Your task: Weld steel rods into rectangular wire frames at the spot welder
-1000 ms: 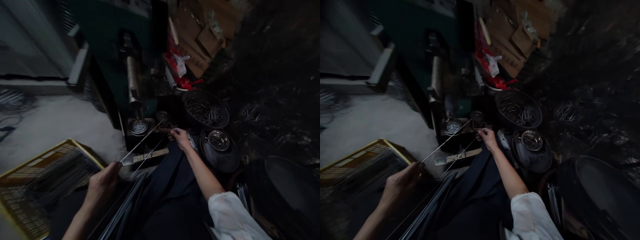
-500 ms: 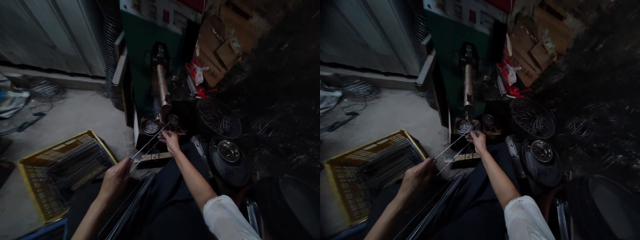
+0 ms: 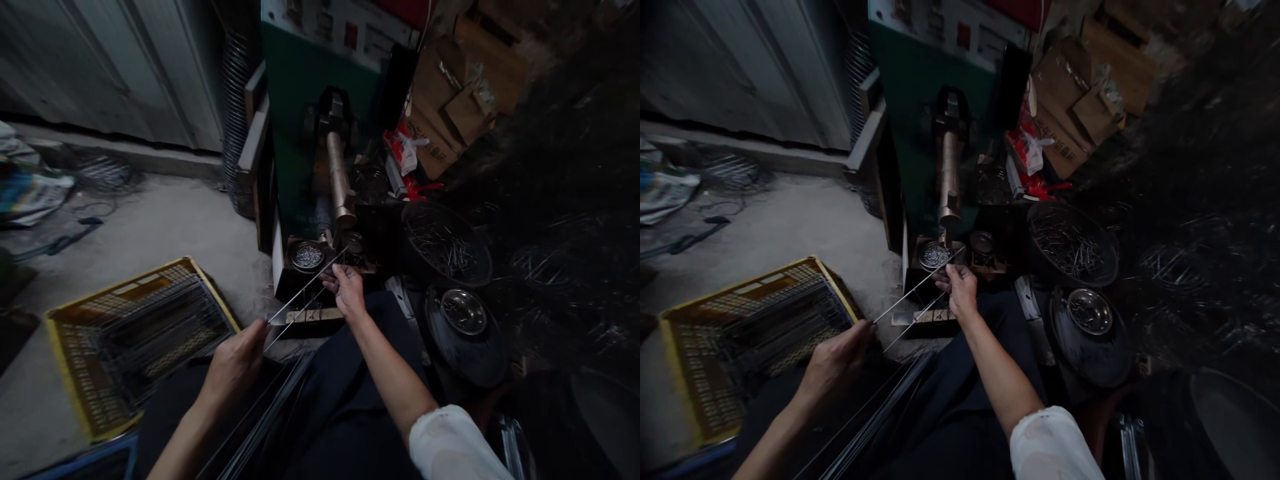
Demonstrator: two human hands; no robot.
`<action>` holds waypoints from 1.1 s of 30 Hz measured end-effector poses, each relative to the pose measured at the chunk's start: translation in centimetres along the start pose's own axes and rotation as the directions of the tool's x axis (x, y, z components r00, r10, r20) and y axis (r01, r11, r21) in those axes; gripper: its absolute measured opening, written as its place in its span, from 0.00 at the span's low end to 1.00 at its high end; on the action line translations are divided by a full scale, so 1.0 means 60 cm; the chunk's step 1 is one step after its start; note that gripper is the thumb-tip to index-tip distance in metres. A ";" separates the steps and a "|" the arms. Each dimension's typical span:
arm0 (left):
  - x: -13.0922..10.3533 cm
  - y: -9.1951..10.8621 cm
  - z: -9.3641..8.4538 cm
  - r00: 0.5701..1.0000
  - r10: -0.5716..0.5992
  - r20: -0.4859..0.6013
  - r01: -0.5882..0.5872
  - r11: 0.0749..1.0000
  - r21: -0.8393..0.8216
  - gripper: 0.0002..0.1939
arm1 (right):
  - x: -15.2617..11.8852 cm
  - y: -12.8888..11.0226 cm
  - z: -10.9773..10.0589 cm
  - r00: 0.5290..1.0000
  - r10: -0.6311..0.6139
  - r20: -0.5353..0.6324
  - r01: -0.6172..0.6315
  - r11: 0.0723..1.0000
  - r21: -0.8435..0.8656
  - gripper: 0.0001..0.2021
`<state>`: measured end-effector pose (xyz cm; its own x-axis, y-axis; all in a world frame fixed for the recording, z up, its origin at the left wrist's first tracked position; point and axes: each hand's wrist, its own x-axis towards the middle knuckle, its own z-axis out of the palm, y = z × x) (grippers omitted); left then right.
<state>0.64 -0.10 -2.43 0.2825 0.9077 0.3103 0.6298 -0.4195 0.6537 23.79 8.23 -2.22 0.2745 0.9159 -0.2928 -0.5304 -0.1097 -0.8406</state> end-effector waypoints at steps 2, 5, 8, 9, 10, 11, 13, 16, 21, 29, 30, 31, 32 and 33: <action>0.002 0.000 0.000 1.000 -0.002 0.011 0.001 1.000 0.023 0.11 | 0.000 -0.003 0.003 1.000 -0.017 -0.004 0.017 1.000 0.014 0.15; 0.004 -0.002 0.001 0.999 0.028 0.017 -0.029 0.997 0.075 0.12 | 0.001 -0.006 0.006 0.999 -0.041 -0.010 0.041 0.999 0.036 0.16; 0.007 -0.002 0.001 0.996 0.090 0.000 -0.089 0.988 0.126 0.14 | 0.003 -0.010 0.009 0.998 -0.059 -0.014 0.059 0.997 0.040 0.16; 0.008 -0.001 0.000 0.994 0.106 -0.004 -0.104 0.985 0.139 0.14 | 0.003 -0.012 0.010 0.998 -0.063 -0.014 0.063 0.997 0.038 0.16; 0.010 0.000 -0.001 0.993 0.116 -0.005 -0.114 0.982 0.150 0.14 | 0.004 -0.014 0.011 0.998 -0.067 -0.014 0.067 0.997 0.035 0.15; 0.012 0.002 -0.003 0.992 0.124 -0.006 -0.122 0.980 0.158 0.14 | 0.005 -0.016 0.012 0.997 -0.071 -0.014 0.072 0.997 0.034 0.15; 0.016 0.006 -0.006 0.990 0.141 -0.014 -0.137 0.977 0.160 0.14 | 0.006 -0.020 0.015 0.997 -0.078 -0.009 0.078 0.996 0.035 0.14; 0.021 0.011 -0.008 0.988 0.153 -0.029 -0.147 0.979 0.141 0.13 | 0.008 -0.024 0.019 0.996 -0.084 0.006 0.084 0.996 0.043 0.14; 0.024 0.010 -0.008 0.987 0.147 -0.056 -0.138 0.979 0.149 0.12 | 0.012 -0.028 0.024 0.995 -0.099 0.018 0.098 0.994 0.055 0.14; 0.039 0.003 -0.014 0.994 0.107 -0.017 -0.104 0.985 0.135 0.12 | 0.027 -0.028 0.032 0.996 -0.093 -0.005 0.093 0.994 0.050 0.12; 0.039 0.004 -0.015 0.994 0.104 -0.016 -0.101 0.984 0.145 0.12 | 0.028 -0.027 0.033 0.996 -0.086 -0.011 0.087 0.995 0.052 0.11; 0.039 0.006 -0.018 0.995 0.094 -0.011 -0.091 0.983 0.158 0.11 | 0.029 -0.026 0.033 0.997 -0.082 -0.013 0.083 0.995 0.056 0.11; 0.039 0.008 -0.020 0.997 0.083 -0.010 -0.080 0.982 0.169 0.11 | 0.029 -0.026 0.032 0.997 -0.081 -0.010 0.081 0.995 0.060 0.11; 0.039 0.011 -0.022 0.997 0.075 -0.011 -0.072 0.983 0.171 0.11 | 0.029 -0.026 0.030 0.997 -0.083 0.001 0.083 0.995 0.062 0.12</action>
<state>0.76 1.73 -0.40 0.3206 0.8735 0.3663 0.7223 -0.4756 0.5020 23.62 10.71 -0.60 0.3166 0.9223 -0.2216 -0.5546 -0.0096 -0.8320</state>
